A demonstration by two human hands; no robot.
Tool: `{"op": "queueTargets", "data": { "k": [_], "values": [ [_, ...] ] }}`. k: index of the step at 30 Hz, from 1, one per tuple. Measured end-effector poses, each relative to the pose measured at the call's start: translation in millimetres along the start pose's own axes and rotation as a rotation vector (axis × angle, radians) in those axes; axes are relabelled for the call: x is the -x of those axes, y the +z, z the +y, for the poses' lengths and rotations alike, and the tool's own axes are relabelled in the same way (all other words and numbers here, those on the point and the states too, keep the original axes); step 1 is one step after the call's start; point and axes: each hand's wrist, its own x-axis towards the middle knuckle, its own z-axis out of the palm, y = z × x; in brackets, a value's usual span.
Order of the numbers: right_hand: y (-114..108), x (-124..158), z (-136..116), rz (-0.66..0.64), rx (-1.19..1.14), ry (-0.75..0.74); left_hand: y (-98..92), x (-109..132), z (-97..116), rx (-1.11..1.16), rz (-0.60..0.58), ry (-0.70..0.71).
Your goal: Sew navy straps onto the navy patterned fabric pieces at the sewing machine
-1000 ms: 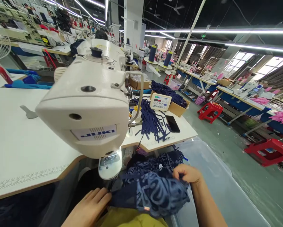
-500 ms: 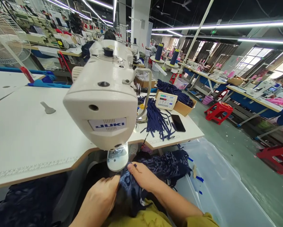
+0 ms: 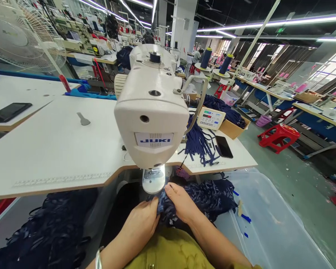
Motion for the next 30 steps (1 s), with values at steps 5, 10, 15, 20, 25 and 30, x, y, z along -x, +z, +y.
{"op": "queueTargets", "data": {
  "k": [5, 10, 15, 20, 25, 30],
  "values": [
    [11.8, 8.7, 6.5, 0.105, 0.636, -0.106, 12.8, 3.9, 0.5, 0.036, -0.063, -0.009],
    [-16.0, 5.9, -22.0, -0.100, 0.717, -0.169, -2.8, 8.6, -5.2, 0.133, 0.002, -0.040],
    [-40.6, 6.4, -63.0, -0.533, 0.510, -0.455, -43.6, 8.9, -14.4, 0.590, -0.069, 0.010],
    [-32.9, -9.4, -72.9, -0.149, 0.480, -0.329, -62.7, -2.3, -27.5, 0.467, 0.153, -0.232],
    [-15.4, -26.9, -58.2, 0.147, 0.278, -0.090, -60.2, -11.8, -32.0, -0.041, 0.499, 0.092],
    [-17.5, -36.7, -53.0, 0.101, -0.034, 0.096, -54.9, -14.4, -30.2, -0.017, 0.322, 0.259]
  ]
}}
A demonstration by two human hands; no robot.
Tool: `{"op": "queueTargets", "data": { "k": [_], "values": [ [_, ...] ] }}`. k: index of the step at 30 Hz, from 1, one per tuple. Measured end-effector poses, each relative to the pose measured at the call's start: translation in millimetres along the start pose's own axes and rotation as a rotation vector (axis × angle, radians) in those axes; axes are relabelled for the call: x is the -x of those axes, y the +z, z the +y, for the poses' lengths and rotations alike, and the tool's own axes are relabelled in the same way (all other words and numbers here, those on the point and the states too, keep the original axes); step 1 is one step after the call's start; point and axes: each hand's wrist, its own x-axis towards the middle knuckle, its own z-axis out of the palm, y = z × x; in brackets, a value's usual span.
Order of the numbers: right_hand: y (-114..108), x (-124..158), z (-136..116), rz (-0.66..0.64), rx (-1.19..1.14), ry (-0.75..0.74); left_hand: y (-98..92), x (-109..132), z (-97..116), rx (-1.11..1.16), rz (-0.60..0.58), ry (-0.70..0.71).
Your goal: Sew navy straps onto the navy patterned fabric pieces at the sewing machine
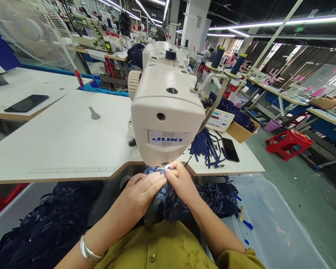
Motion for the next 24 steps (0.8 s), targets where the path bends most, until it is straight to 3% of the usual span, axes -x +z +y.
{"op": "queueTargets", "data": {
  "k": [3, 7, 13, 24],
  "values": [
    [-5.7, -8.6, 0.0, -0.013, -0.040, 0.019, 2.8, -1.9, 3.7, -0.031, 0.001, -0.082],
    [-10.7, -17.6, -1.3, -0.018, 0.011, -0.086, 3.5, -6.5, 11.8, -0.154, 0.050, -0.137],
    [-11.9, -23.8, -3.9, 0.003, 0.232, -0.107, 2.4, -8.5, 21.8, -0.308, 0.019, -0.215],
    [-10.9, -30.9, -5.0, 0.032, 0.409, -0.149, 3.8, -14.0, 30.2, -0.408, 0.034, -0.243]
  ]
}}
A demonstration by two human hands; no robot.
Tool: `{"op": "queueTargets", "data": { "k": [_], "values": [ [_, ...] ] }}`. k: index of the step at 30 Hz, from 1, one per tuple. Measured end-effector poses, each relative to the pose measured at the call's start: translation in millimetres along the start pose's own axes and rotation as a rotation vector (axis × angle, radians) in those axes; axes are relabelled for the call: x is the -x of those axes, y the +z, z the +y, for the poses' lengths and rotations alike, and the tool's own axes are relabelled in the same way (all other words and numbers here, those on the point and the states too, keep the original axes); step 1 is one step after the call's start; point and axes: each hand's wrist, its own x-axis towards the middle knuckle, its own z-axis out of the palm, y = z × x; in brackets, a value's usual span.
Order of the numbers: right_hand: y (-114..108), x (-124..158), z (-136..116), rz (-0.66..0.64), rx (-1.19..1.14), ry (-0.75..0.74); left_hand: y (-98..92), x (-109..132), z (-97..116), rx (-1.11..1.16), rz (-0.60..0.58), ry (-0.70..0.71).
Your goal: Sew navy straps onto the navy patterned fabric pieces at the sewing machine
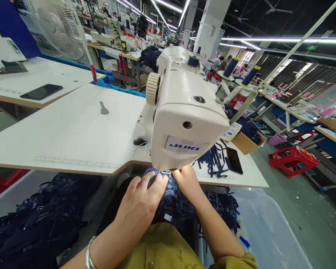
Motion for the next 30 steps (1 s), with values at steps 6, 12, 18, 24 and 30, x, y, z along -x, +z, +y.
{"op": "queueTargets", "data": {
  "k": [6, 12, 18, 24, 30],
  "values": [
    [0.9, -2.0, -1.6, 0.015, 0.014, 0.000, -1.1, -2.1, 2.9, -0.051, 0.011, 0.010],
    [3.8, -0.3, 1.9, 0.015, 0.066, 0.000, -3.5, -3.9, 4.0, -0.071, 0.016, 0.010],
    [4.8, 0.6, 1.1, -0.013, 0.070, -0.014, -3.0, -3.6, 2.1, -0.076, 0.004, -0.004],
    [6.1, 1.2, 0.4, -0.004, 0.073, -0.023, -3.2, -1.8, -2.0, -0.068, -0.024, -0.019],
    [6.8, 0.5, 2.6, 0.001, 0.047, -0.020, -2.5, -0.5, -1.1, -0.056, -0.019, -0.023]
  ]
}}
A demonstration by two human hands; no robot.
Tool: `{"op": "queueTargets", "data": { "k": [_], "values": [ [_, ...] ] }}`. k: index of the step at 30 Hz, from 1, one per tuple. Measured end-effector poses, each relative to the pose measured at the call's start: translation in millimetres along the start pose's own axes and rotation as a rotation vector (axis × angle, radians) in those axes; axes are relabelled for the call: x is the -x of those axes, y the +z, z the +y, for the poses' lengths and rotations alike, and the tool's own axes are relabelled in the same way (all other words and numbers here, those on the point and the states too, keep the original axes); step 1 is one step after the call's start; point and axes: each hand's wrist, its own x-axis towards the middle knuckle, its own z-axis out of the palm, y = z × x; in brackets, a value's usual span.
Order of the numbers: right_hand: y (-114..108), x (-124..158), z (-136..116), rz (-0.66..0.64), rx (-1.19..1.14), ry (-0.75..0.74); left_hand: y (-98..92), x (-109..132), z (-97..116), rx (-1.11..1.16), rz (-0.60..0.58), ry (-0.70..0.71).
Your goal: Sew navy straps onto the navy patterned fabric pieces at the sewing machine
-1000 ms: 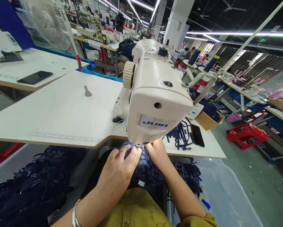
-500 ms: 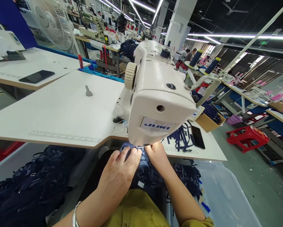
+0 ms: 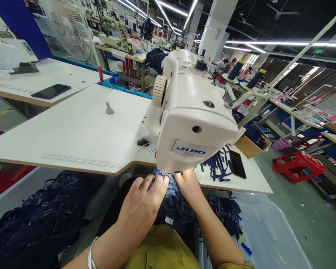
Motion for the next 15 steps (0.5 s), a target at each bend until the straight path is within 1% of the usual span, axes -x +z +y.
{"op": "queueTargets", "data": {
  "k": [6, 9, 12, 15],
  "values": [
    [0.9, -1.0, 7.0, 0.021, -0.052, -0.008, -0.2, -2.7, 2.7, 0.013, -0.006, 0.002],
    [2.3, -1.8, 9.8, 0.037, -0.067, 0.000, -2.2, -5.7, 5.1, 0.056, 0.019, -0.012],
    [2.5, -0.7, 9.8, 0.062, -0.083, 0.030, -4.4, -6.3, 7.7, 0.100, 0.036, -0.019],
    [0.6, 4.9, 6.5, 0.060, -0.170, 0.037, -5.0, -3.4, 7.7, 0.100, 0.028, -0.024]
  ]
}}
